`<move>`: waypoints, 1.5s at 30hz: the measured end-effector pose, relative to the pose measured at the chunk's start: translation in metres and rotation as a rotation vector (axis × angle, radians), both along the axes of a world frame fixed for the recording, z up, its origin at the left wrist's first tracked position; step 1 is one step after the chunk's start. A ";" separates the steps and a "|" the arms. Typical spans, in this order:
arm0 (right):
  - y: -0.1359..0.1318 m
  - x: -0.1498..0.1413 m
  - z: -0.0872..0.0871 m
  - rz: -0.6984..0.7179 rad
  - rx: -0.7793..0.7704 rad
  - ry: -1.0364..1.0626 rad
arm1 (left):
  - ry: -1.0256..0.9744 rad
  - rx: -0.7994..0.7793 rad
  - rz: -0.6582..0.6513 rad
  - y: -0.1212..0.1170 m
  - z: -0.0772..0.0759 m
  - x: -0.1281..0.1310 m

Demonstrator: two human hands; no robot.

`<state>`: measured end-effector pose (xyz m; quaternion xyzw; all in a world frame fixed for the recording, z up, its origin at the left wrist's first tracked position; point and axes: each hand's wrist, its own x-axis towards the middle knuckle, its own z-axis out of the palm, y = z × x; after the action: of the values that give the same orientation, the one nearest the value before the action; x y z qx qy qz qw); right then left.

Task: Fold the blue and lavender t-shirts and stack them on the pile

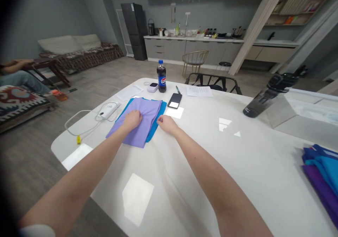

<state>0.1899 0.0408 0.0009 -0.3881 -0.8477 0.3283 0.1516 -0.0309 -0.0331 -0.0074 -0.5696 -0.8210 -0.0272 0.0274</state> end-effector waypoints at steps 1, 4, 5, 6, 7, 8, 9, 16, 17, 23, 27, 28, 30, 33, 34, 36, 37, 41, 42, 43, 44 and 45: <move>0.002 -0.010 -0.002 0.003 0.005 0.002 | -0.003 0.014 -0.010 0.000 0.000 -0.001; 0.002 -0.029 -0.007 -0.018 0.023 0.054 | -0.080 0.094 -0.028 -0.005 0.005 -0.004; 0.001 -0.032 -0.008 -0.031 0.037 0.078 | -0.113 0.135 -0.032 -0.009 0.009 -0.004; 0.000 -0.035 -0.009 -0.043 0.061 0.104 | -0.142 0.179 -0.041 -0.014 0.013 -0.004; -0.001 -0.037 -0.009 -0.050 0.090 0.130 | -0.163 0.223 -0.055 -0.020 0.018 -0.003; -0.003 -0.038 -0.010 -0.052 0.123 0.152 | -0.175 0.264 -0.073 -0.027 0.022 -0.001; -0.006 -0.038 -0.010 -0.048 0.156 0.169 | -0.181 0.299 -0.093 -0.034 0.026 0.002; -0.031 -0.035 0.002 0.008 0.316 0.111 | -0.220 0.411 -0.212 -0.077 0.045 0.027; -0.035 -0.033 0.004 0.018 0.326 0.103 | -0.226 0.419 -0.213 -0.081 0.047 0.030; -0.057 -0.013 0.016 0.056 0.326 0.136 | -0.254 0.421 -0.203 -0.102 0.065 0.049; -0.082 0.019 0.027 0.100 0.290 0.234 | -0.356 0.428 -0.232 -0.122 0.076 0.073; -0.089 0.030 0.031 0.108 0.271 0.261 | -0.395 0.416 -0.248 -0.128 0.078 0.081; -0.105 0.056 0.042 0.137 0.200 0.314 | -0.487 0.379 -0.305 -0.142 0.082 0.099; -0.131 0.101 0.062 0.176 0.033 0.387 | -0.647 0.319 -0.453 -0.161 0.085 0.129; -0.140 0.116 0.069 0.173 -0.026 0.400 | -0.682 0.303 -0.503 -0.165 0.084 0.138; -0.160 0.148 0.082 0.154 -0.139 0.403 | -0.663 0.306 -0.529 -0.170 0.078 0.154; -0.169 0.163 0.088 0.152 -0.198 0.392 | -0.601 0.335 -0.476 -0.169 0.074 0.160; -0.205 0.221 0.106 0.264 -0.389 0.278 | -0.287 0.402 -0.012 -0.147 0.053 0.174; -0.211 0.234 0.107 0.313 -0.436 0.219 | -0.258 0.360 0.065 -0.138 0.047 0.176; -0.217 0.245 0.108 0.364 -0.478 0.147 | -0.249 0.303 0.108 -0.127 0.042 0.178; -0.221 0.255 0.106 0.407 -0.512 0.065 | -0.246 0.251 0.131 -0.116 0.037 0.180; -0.225 0.263 0.103 0.436 -0.528 -0.022 | -0.239 0.210 0.148 -0.104 0.033 0.182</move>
<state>0.4525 -0.1840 0.1040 -0.2274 -0.7979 0.5570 -0.0372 0.1511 -0.1375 0.0258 -0.4944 -0.8507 -0.1783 -0.0091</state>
